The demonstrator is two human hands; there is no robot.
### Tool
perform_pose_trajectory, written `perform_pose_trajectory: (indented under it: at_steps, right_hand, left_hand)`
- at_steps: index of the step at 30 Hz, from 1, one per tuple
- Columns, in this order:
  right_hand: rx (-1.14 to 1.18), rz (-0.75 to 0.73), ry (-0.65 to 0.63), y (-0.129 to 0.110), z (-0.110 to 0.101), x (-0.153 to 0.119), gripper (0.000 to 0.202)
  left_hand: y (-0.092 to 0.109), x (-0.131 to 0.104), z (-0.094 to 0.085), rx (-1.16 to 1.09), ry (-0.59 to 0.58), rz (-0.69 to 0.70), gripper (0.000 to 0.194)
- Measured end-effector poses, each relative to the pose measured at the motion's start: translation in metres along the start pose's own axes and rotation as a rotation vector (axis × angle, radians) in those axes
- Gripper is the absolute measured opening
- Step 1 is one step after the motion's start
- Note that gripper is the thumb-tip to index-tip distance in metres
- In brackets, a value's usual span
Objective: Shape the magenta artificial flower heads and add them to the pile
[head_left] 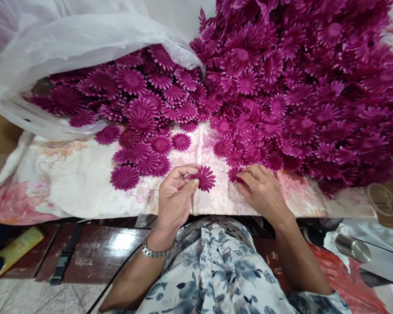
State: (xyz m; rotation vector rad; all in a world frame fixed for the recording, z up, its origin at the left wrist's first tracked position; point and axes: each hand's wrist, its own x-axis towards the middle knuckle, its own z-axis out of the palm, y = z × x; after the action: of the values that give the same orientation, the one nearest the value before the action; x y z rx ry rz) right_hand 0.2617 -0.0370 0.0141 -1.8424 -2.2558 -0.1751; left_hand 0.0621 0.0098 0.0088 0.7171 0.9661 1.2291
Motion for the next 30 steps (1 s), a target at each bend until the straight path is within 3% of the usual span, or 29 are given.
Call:
perform_pose_trajectory:
  at_steps: [4,10,15,17,22,24,26,30]
  right_hand:
    - [-0.005,-0.015,0.11,-0.002,0.001,0.0,0.013]
    - [0.178,-0.019,0.348,0.009,-0.027,0.034,0.01]
    - [0.202,0.198,0.458,0.021,-0.038,0.063,0.027]
    - [0.405,0.235,0.393,0.013,-0.036,0.06,0.033]
    - [1.169,0.278,-0.081,-0.023,-0.016,0.033,0.029]
    - [1.325,0.348,-0.098,-0.032,-0.006,0.025,0.024]
    - [1.362,0.383,-0.032,-0.035,0.0,0.02,0.018]
    - [1.208,0.358,0.057,-0.033,0.001,0.014,0.016]
  left_hand:
    - [0.001,-0.001,0.001,-0.017,0.005,-0.018,0.02]
    - [0.0,-0.002,0.011,0.044,-0.052,-0.111,0.021]
    - [-0.005,-0.003,0.015,0.108,-0.097,-0.052,0.015]
    - [-0.008,-0.003,0.014,0.132,-0.117,-0.002,0.012]
    - [-0.009,-0.006,0.017,0.266,-0.191,0.189,0.01]
    - [-0.008,-0.008,0.02,0.347,-0.216,0.256,0.008]
    - [-0.008,-0.01,0.022,0.378,-0.241,0.261,0.006]
    - [-0.01,-0.01,0.019,0.244,-0.29,0.098,0.022]
